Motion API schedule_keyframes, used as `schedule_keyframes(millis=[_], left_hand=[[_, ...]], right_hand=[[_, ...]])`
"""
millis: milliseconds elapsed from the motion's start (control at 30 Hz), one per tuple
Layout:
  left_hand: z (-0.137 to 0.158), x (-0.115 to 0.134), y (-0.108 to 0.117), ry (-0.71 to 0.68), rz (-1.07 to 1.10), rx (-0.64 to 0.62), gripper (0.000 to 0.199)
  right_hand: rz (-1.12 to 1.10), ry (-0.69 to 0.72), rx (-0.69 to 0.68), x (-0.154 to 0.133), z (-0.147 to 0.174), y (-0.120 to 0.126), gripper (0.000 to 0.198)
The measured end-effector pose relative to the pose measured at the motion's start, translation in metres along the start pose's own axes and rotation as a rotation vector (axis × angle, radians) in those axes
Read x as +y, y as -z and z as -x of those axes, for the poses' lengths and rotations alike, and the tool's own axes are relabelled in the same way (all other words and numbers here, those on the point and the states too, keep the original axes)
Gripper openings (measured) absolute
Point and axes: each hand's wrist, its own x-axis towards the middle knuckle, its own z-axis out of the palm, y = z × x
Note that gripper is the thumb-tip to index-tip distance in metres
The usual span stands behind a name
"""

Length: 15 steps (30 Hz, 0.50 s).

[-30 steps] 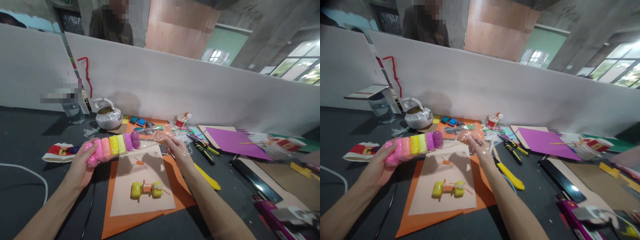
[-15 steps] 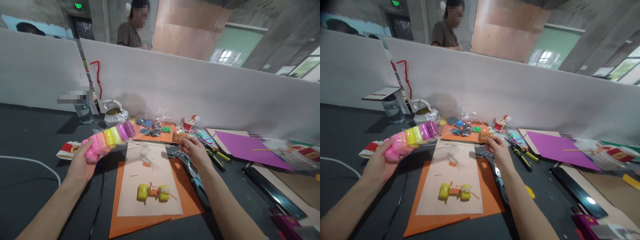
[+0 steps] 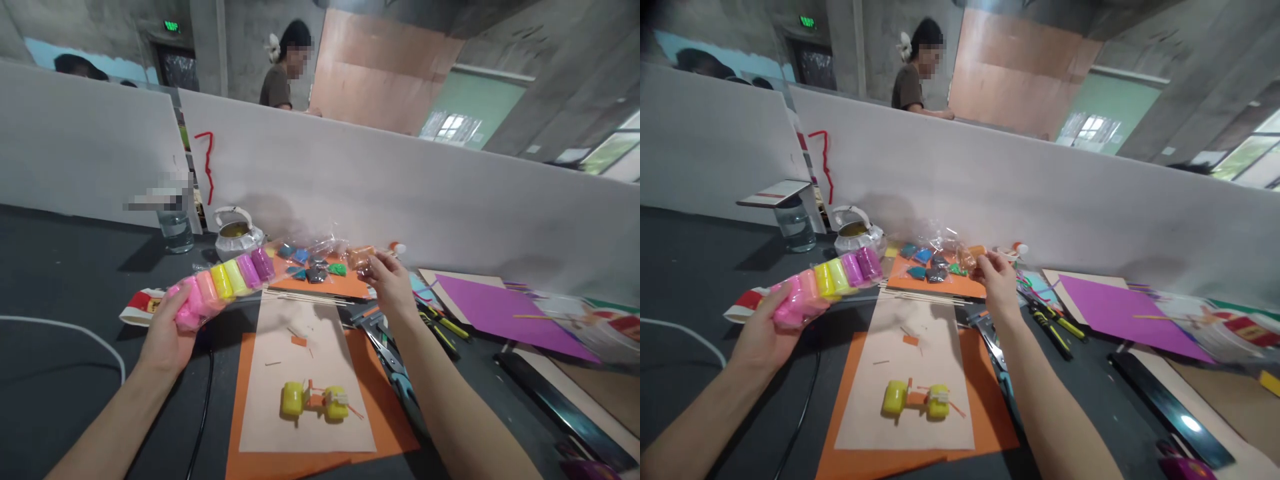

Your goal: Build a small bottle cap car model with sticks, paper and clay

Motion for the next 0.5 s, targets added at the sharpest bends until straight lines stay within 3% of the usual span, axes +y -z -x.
schedule_keyframes(millis=[133,233,333,500], left_hand=[[-0.002,-0.001,0.003,-0.018,0.003,-0.023,0.027],[-0.002,-0.002,0.004,-0.018,-0.002,-0.035,0.032],[0.000,-0.003,0.005,-0.009,-0.015,-0.044,0.036],[0.003,-0.006,0.006,0.030,-0.049,-0.074,0.039]], right_hand=[[-0.095,0.106,0.123,-0.014,0.005,0.017,0.020],[-0.102,0.175,0.130,-0.031,0.010,0.031,0.031],[-0.033,0.196,0.033,-0.051,0.019,0.037,0.040],[0.167,0.133,-0.209,-0.077,0.035,0.034,0.033]])
